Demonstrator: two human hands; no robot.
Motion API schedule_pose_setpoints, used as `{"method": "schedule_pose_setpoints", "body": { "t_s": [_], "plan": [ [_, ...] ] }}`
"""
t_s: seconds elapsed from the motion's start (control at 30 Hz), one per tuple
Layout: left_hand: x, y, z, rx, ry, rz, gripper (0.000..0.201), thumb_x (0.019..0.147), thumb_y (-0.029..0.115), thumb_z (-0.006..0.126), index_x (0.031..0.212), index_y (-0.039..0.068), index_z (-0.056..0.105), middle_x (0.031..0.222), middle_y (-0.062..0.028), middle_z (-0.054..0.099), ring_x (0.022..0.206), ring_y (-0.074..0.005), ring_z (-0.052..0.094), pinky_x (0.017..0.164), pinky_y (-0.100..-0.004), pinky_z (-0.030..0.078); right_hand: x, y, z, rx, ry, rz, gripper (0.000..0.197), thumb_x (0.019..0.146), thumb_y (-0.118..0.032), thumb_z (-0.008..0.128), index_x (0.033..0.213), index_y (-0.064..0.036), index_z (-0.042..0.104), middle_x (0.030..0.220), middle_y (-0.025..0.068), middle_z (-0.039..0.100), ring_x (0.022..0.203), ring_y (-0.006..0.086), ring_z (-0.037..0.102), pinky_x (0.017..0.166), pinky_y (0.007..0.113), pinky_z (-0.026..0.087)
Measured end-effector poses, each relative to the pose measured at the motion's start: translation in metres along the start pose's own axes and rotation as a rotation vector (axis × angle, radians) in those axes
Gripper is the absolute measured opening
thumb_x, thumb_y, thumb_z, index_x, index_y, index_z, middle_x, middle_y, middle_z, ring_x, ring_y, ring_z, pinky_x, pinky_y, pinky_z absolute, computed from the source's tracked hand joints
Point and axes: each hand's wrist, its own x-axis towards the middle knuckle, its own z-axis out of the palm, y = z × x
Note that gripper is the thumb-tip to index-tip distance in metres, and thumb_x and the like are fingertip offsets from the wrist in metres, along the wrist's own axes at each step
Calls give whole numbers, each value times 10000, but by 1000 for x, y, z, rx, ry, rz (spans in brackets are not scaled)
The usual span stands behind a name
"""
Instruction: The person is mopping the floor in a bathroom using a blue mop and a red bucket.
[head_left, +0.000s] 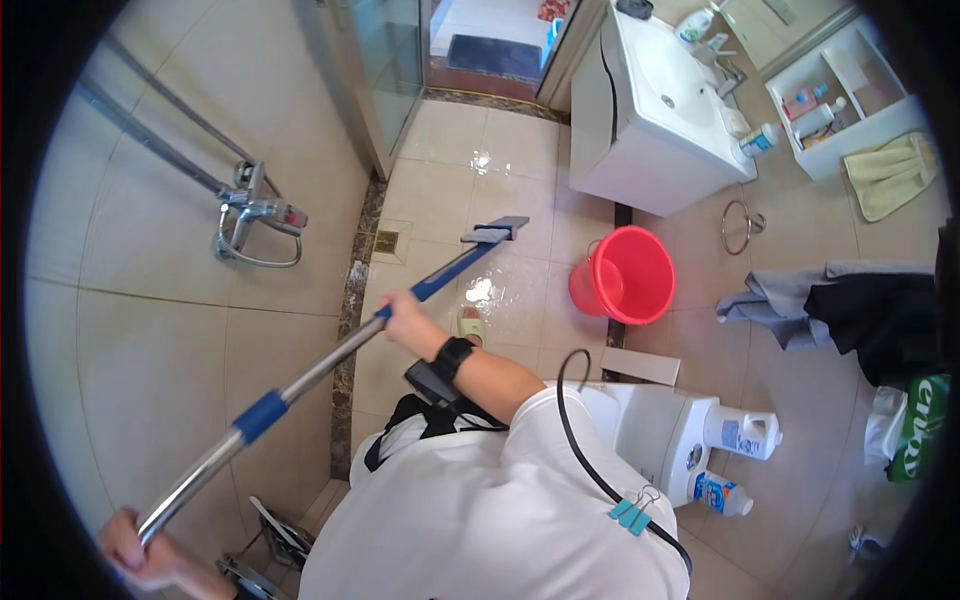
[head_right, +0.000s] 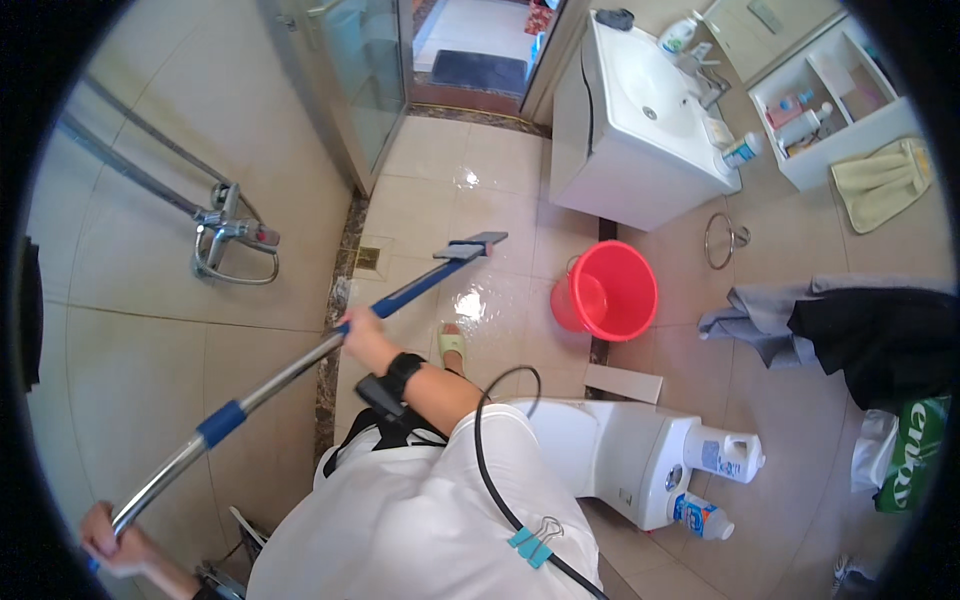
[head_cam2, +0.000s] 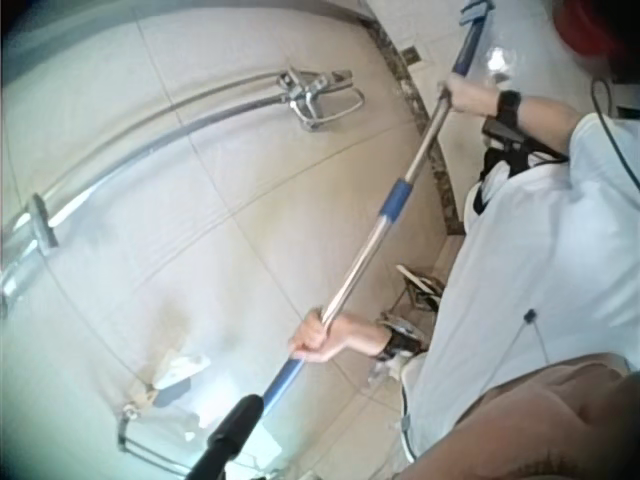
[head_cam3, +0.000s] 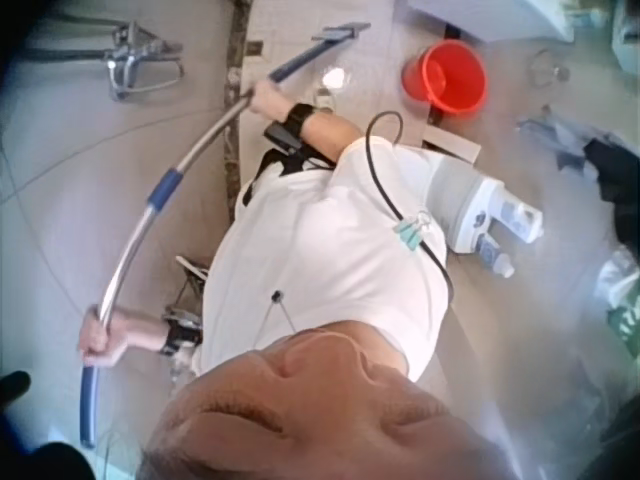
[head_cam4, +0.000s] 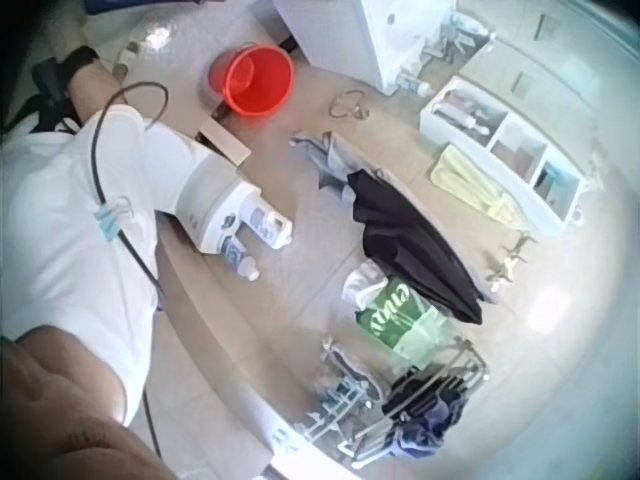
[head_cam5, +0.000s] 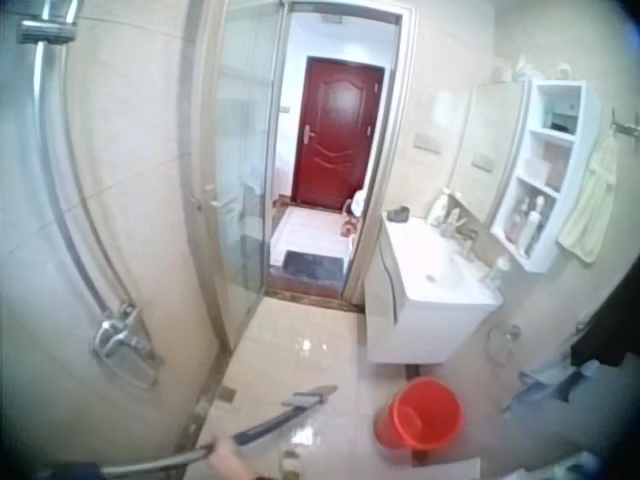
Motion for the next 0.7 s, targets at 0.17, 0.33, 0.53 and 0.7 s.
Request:
{"method": "schedule_pose_setpoints", "body": {
  "t_s": [0.17, 0.33, 0.53, 0.7],
  "plan": [
    [-32, -152, 49, 237, 203, -17, 232, 788, 149, 400, 571, 105, 331, 441, 45, 226, 386, -50, 208, 423, -185, 190, -60, 5, 38, 58, 192, 33, 70, 651, 1, 460, 644, -14, 393, 535, 77, 429, 452, 187, 448, 404, 317, 398],
    [-16, -167, 62, 60, 52, -186, 226, 826, 176, 349, 619, 85, 359, 451, 40, 228, 417, -48, 213, 460, -187, 216, -59, -17, 37, -14, 189, 97, 75, 669, 4, 475, 680, -5, 401, 554, 72, 439, 476, 171, 454, 433, 300, 408],
    [10, -191, 78, 136, 387, -214, 224, 826, 158, 352, 620, 76, 379, 448, 38, 223, 402, -51, 211, 431, -195, 216, -54, -40, 37, -78, 248, 151, 86, 692, -47, 488, 712, -2, 417, 620, 90, 462, 556, 187, 478, 522, 296, 424],
    [-3, -206, 102, 144, 206, -271, 261, 817, 151, 351, 565, 94, 311, 427, 31, 219, 375, -60, 191, 411, -202, 207, -30, -72, 12, -46, 25, 276, 64, 711, -69, 416, 733, -9, 417, 662, 102, 483, 595, 221, 495, 553, 342, 426]
  ]
}}
